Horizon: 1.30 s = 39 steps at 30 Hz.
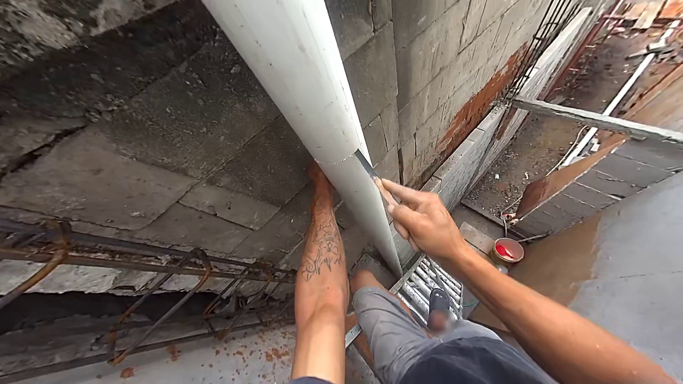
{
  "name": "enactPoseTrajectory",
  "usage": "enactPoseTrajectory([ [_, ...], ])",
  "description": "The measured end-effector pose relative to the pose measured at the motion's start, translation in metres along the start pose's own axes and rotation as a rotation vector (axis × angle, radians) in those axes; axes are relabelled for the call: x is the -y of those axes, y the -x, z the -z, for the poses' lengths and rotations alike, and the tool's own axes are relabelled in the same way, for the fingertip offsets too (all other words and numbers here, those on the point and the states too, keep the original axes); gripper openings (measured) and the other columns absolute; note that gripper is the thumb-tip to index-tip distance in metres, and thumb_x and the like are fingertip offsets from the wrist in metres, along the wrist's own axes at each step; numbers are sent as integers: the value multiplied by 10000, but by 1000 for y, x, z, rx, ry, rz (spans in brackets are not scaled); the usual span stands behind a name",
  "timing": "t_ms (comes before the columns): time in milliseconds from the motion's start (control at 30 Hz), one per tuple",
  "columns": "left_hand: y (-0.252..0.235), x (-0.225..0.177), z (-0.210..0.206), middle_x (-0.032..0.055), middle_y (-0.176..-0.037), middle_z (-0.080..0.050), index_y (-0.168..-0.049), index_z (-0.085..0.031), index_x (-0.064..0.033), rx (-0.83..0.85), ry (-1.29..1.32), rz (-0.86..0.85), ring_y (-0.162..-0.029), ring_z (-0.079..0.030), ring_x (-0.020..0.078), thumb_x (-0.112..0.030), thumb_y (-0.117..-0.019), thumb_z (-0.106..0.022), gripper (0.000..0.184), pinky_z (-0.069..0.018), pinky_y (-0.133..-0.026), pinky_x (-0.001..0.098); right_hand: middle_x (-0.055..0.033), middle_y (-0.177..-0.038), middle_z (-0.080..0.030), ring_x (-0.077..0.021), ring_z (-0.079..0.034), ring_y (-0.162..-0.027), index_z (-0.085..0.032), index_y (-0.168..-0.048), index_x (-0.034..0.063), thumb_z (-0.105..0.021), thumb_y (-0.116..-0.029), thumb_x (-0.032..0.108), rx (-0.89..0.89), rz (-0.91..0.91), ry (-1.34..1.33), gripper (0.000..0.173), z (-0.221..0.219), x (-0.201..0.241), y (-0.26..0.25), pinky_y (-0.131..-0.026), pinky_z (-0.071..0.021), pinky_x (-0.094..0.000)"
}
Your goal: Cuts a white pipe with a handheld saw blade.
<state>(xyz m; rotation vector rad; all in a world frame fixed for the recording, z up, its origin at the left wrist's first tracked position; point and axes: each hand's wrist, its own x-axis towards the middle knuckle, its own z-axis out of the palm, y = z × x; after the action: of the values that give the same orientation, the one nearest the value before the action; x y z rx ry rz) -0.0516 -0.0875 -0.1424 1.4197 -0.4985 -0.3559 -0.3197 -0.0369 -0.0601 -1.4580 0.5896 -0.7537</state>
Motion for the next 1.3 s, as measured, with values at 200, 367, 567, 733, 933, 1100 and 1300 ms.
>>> enactPoseTrajectory([
  [200,2,-3,3,119,-1127,-630,-1275,-551,13,57,82,5,-996,-605,126,-225,-1121,-273,397,-530,-892,328,-32,-532,-482,-102,-400,-371,-489,-1536,95,-480,-1036,96,17,-40,16,501,-8,5,-20,-361,-359,-258],
  [367,16,-26,-5,167,-1259,-610,-1340,-526,44,47,8,57,-1105,-599,166,-192,-1125,-274,407,-501,-981,348,-30,-557,-501,-103,-403,-398,-502,-1515,49,-494,-1020,57,-5,-57,-3,495,-11,9,-35,-387,-367,-269],
  [567,40,-56,-11,278,-1282,-567,-1327,-485,128,-13,-1,32,-1088,-600,250,-146,-1117,-334,377,-514,-920,346,-23,-549,-501,-86,-411,-403,-492,-1527,72,-500,-1035,71,19,-44,15,492,-5,3,-9,-405,-370,-252],
  [733,56,-88,-13,208,-1426,-523,-1433,-442,59,-22,-37,255,-1242,-551,217,-170,-1126,-330,399,-455,-1055,335,-57,-570,-475,-137,-401,-390,-474,-1546,102,-467,-1041,89,48,-77,36,505,-11,13,-30,-372,-359,-291],
  [933,57,-82,-12,213,-1399,-557,-1374,-519,62,-35,-143,287,-1218,-574,251,-173,-1118,-366,380,-471,-1033,390,-47,-578,-509,-119,-415,-405,-498,-1517,47,-487,-1029,62,32,-58,61,489,-9,12,-34,-391,-374,-284],
  [1100,45,-86,-7,231,-1390,-557,-1369,-513,80,-13,-200,266,-1212,-569,268,-157,-1121,-349,380,-458,-1040,404,-21,-546,-501,-83,-409,-396,-511,-1523,101,-497,-1038,79,31,-23,44,486,-5,4,-9,-389,-365,-246],
  [1300,23,-58,-1,203,-1385,-573,-1379,-522,59,40,-222,244,-1239,-562,243,-157,-1126,-320,389,-448,-1067,412,-40,-546,-479,-127,-406,-374,-488,-1546,135,-477,-1032,101,47,-43,76,514,-5,11,-16,-361,-369,-283],
])
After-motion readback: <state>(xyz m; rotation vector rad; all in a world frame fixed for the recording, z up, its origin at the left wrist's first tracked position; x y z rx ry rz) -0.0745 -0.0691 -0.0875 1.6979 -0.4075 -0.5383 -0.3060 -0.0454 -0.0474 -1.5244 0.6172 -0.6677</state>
